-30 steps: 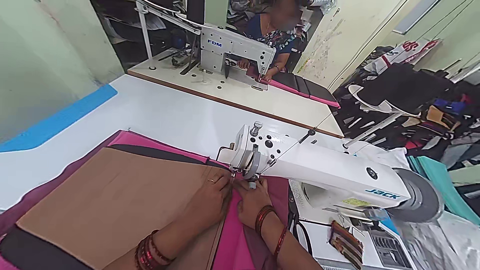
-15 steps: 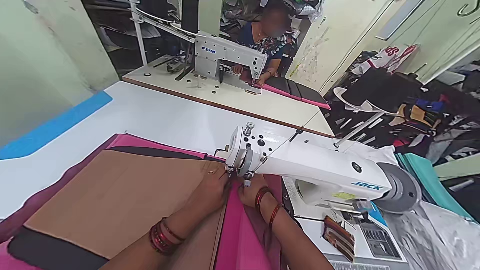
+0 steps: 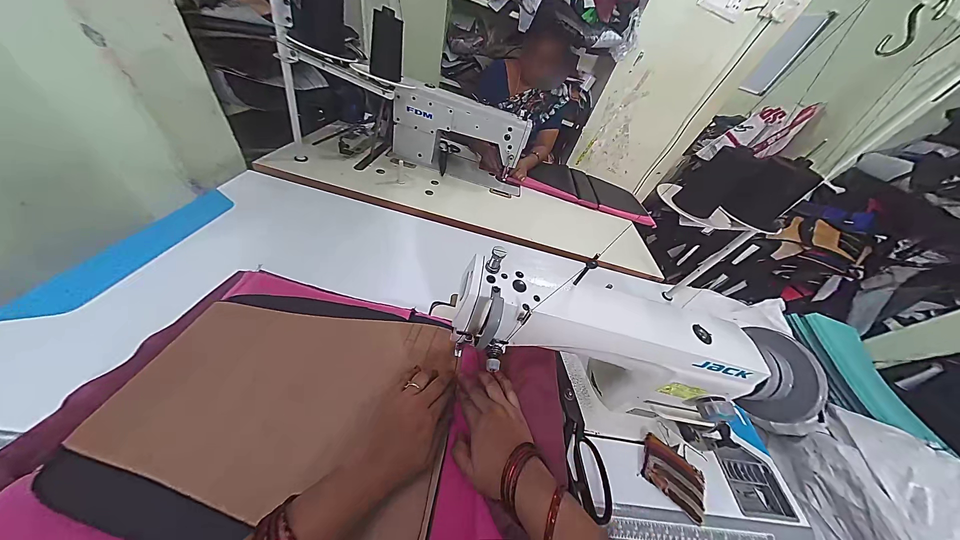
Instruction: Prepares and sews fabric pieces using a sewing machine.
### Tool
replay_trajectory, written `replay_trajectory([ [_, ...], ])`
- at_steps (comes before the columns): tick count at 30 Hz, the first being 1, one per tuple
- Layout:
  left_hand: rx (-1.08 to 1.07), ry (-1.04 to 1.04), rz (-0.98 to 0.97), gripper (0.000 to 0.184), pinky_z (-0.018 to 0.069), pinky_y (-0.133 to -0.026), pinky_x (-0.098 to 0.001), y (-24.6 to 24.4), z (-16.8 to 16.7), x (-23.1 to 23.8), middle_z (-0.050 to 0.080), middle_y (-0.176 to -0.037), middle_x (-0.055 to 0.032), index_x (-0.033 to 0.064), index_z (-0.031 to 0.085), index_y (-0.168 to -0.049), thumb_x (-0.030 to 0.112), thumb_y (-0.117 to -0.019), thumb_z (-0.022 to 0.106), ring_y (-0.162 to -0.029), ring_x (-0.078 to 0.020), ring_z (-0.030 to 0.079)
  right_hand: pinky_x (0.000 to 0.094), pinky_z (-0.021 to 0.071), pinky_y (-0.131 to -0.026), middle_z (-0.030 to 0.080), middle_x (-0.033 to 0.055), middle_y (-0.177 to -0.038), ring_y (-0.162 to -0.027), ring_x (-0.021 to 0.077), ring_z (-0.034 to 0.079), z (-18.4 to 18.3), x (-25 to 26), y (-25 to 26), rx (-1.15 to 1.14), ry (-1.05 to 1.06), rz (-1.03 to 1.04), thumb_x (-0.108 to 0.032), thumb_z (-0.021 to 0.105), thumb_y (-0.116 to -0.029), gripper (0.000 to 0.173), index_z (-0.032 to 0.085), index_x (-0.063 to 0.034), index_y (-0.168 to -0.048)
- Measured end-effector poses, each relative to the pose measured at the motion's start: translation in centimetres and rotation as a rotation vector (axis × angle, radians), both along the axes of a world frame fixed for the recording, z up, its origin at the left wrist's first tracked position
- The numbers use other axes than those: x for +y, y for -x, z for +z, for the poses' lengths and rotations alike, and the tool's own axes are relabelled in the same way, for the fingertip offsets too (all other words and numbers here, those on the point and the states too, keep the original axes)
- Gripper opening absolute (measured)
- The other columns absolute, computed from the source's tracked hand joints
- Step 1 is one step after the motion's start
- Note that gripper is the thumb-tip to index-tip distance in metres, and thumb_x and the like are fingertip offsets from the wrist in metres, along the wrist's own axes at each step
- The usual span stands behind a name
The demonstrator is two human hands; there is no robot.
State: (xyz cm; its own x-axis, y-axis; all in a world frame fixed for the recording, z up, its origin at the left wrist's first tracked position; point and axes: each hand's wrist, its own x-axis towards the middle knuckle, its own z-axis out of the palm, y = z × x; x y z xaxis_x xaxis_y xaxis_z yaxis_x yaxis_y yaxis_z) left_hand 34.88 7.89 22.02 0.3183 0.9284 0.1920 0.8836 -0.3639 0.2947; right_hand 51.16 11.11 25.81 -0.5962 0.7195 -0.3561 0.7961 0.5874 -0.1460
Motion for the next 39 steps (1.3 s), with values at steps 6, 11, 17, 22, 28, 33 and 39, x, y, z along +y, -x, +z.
replay_trajectory([
  [6, 0.024, -0.211, -0.042, 0.041, 0.0528, -0.098, -0.0489, 0.4, -2.5, 2.5, 0.073, -0.124, -0.011, 0.0003, 0.075, -0.113, 0.021, -0.0963, 0.044, -0.118, -0.0329, 0.067, 0.0542, 0.0034, -0.127, 0.036, 0.0008, -0.167, -0.158, 0.026, 0.021, -0.4, 2.2, -0.2, 0.027, 0.003, 0.011, -0.033, 0.047, -0.1016, 0.057, 0.048, -0.0087, -0.154],
  [11, -0.013, 0.172, 0.034, 0.04, 0.0428, -0.111, -0.0503, 0.4, -0.1, 3.7, 0.051, -0.149, -0.02, 0.0035, 0.069, -0.129, 0.021, -0.1003, 0.048, -0.138, -0.0395, 0.049, 0.0556, 0.0055, -0.127, 0.042, 0.0006, -0.163, -0.156, 0.0243, 0.027, -0.5, 3.8, -0.2, 0.051, -0.013, 0.006, -0.03, 0.046, -0.1019, 0.054, 0.05, -0.0113, -0.152],
  [17, -0.011, 0.196, 0.042, 0.036, 0.0417, -0.111, -0.0505, 0.6, 0.4, 5.2, 0.057, -0.14, -0.0203, 0.0049, 0.069, -0.127, 0.021, -0.1014, 0.05, -0.134, -0.0383, 0.052, 0.0554, 0.0119, -0.127, 0.051, 0.0055, -0.156, -0.15, 0.027, 0.038, -0.6, 5.6, 0.0, 0.096, -0.034, -0.051, -0.028, 0.046, -0.1012, 0.047, 0.061, -0.0129, -0.143],
  [22, -0.003, 0.136, -0.01, 0.036, 0.0415, -0.111, -0.0536, 0.8, 0.0, 4.6, 0.057, -0.142, -0.0229, -0.0031, 0.065, -0.125, 0.021, -0.1048, 0.047, -0.136, -0.04, 0.052, 0.0581, 0.0156, -0.125, 0.06, 0.0064, -0.147, -0.147, 0.0294, 0.043, -0.9, 5.3, -0.5, 0.16, -0.132, 0.02, -0.023, 0.047, -0.099, 0.044, 0.067, -0.014, -0.137],
  [28, -0.032, -0.221, 0.032, 0.034, 0.0533, -0.098, -0.0536, -0.3, -3.3, -0.7, 0.068, -0.129, -0.0174, -0.0002, 0.072, -0.122, 0.017, -0.0966, 0.057, -0.119, -0.0392, 0.066, 0.0571, 0.0022, -0.127, 0.035, 0.0045, -0.167, -0.159, 0.0284, 0.016, -0.7, -1.5, 0.0, 0.052, -0.067, -0.015, -0.017, 0.047, -0.1015, 0.051, 0.05, -0.0017, -0.15],
  [33, -0.002, -0.235, 0.046, 0.035, 0.0524, -0.1, -0.0537, -0.9, -3.1, -0.7, 0.068, -0.135, -0.0134, -0.002, 0.071, -0.123, 0.008, -0.0949, 0.054, -0.123, -0.0359, 0.065, 0.0592, -0.0014, -0.126, 0.027, 0.0061, -0.17, -0.16, 0.0287, 0.009, 0.1, -1.5, 0.7, -0.05, 0.003, -0.017, -0.022, 0.05, -0.1018, 0.057, 0.043, -0.0014, -0.155],
  [39, 0.043, -0.218, 0.047, 0.036, 0.0518, -0.101, -0.0529, -0.8, -3.3, 0.9, 0.069, -0.132, -0.0126, -0.001, 0.072, -0.122, 0.011, -0.0954, 0.05, -0.124, -0.035, 0.064, 0.06, -0.0011, -0.125, 0.028, 0.0045, -0.17, -0.16, 0.0297, 0.009, 0.2, 0.1, 1.1, -0.082, 0.023, -0.019, -0.027, 0.05, -0.102, 0.058, 0.045, -0.0031, -0.154],
])
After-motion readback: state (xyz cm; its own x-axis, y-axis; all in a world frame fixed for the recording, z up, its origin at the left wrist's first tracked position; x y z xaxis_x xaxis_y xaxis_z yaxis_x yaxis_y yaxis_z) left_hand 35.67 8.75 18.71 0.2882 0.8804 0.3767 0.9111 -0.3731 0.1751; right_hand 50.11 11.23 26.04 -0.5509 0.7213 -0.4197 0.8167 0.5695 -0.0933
